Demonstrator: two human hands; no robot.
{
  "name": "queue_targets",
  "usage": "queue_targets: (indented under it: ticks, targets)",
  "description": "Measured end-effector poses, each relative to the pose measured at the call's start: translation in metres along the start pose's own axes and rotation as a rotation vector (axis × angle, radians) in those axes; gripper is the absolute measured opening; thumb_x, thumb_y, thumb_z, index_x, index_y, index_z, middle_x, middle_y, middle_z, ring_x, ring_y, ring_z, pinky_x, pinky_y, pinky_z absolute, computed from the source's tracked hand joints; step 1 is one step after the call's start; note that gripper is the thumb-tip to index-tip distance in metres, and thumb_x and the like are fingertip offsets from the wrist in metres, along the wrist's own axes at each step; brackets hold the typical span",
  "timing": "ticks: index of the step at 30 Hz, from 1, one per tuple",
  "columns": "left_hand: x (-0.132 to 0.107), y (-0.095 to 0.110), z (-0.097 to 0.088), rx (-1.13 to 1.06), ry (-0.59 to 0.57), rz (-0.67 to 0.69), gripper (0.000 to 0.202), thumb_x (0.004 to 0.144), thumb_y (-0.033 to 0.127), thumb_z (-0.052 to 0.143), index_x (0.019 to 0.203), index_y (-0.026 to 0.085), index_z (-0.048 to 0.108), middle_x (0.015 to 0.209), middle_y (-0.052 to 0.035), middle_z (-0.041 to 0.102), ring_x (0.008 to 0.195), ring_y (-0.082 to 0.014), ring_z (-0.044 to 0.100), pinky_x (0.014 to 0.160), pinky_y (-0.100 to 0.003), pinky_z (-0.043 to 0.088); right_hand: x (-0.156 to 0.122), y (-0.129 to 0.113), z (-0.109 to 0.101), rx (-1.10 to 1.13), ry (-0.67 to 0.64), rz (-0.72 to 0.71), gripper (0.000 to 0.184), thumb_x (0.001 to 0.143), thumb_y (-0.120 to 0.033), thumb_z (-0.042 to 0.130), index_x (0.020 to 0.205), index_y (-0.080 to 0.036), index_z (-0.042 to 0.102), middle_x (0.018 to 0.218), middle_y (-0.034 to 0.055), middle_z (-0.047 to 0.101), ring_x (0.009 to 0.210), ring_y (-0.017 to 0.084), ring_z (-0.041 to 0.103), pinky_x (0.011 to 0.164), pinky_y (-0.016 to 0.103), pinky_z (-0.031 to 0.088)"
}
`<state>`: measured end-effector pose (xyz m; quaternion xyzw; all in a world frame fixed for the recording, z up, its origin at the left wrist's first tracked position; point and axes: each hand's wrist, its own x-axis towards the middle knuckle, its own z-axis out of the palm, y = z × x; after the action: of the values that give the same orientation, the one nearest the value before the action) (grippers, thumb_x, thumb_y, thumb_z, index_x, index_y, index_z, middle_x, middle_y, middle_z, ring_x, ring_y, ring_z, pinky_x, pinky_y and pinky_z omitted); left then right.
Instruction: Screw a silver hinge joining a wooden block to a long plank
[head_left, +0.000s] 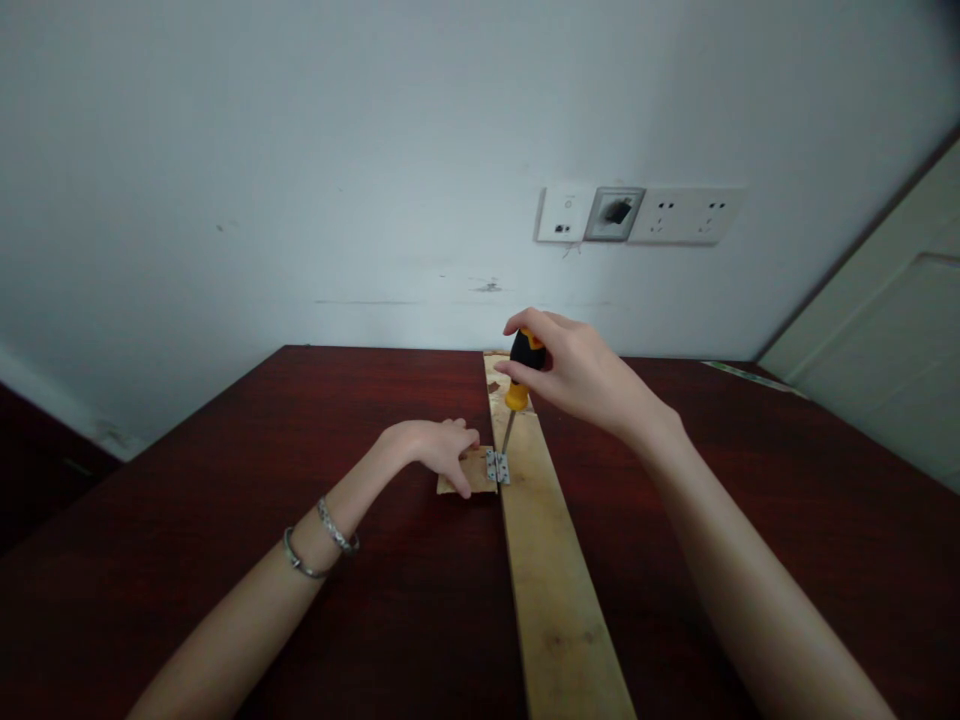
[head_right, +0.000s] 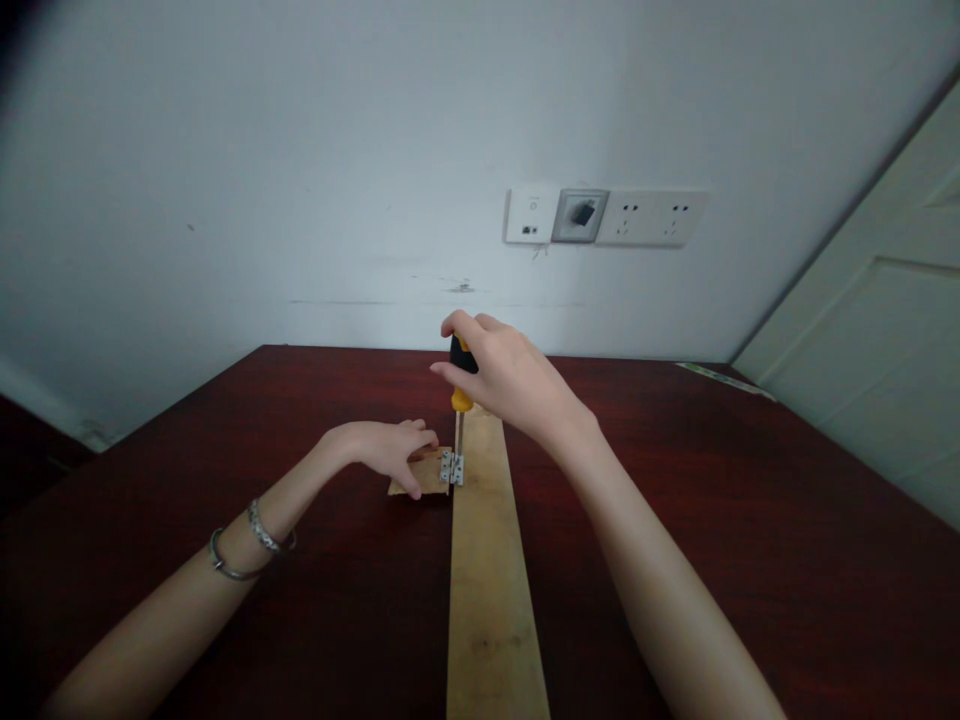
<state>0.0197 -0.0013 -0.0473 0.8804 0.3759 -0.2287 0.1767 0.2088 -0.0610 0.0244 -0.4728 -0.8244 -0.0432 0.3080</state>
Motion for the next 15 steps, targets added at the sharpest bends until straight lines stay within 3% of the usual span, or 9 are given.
queue_targets:
  ticks: [5,10,15]
  targets:
    - [-0.0001,0.0003,-0.0005,0.002,-0.006,0.013,0.086,0.059,0.060,0.068,0.129,0.017,0.044,0.137,-0.0183,0.040,0.119,-0.0352,0.045,0.094,-0.041,0.041,-0.0006,0.0001,-0.0009,0.023,-0.014,0.008,0.037,0.080,-0.024,0.050,0.116,-0.020,0.049,0.105,0.0095,0.060,0.071,0.017,0.055,0.066,0.030,0.042]
    - [0.0003,-0.0006,-0.0006,0.001,-0.004,0.020,0.086,0.059,0.060,0.068,0.129,0.017,0.045,0.136,-0.0173,0.041,0.118,-0.0347,0.045,0.094,-0.040,0.041,-0.0008,-0.0020,-0.0021,-0.025,0.000,0.044,0.034,0.083,-0.038,0.053,0.112,-0.020,0.052,0.094,0.0078,0.063,0.075,0.019,0.057,0.067,0.032,0.042]
    - [0.0004,-0.0005,-0.0011,0.002,-0.007,0.022,0.088,0.058,0.062,0.068,0.130,0.017,0.044,0.136,-0.0175,0.041,0.119,-0.0343,0.045,0.095,-0.040,0.041,-0.0005,-0.0017,-0.0023,0.028,-0.024,0.008,0.032,0.082,-0.023,0.050,0.114,-0.022,0.053,0.099,0.0073,0.062,0.076,0.018,0.057,0.068,0.030,0.042]
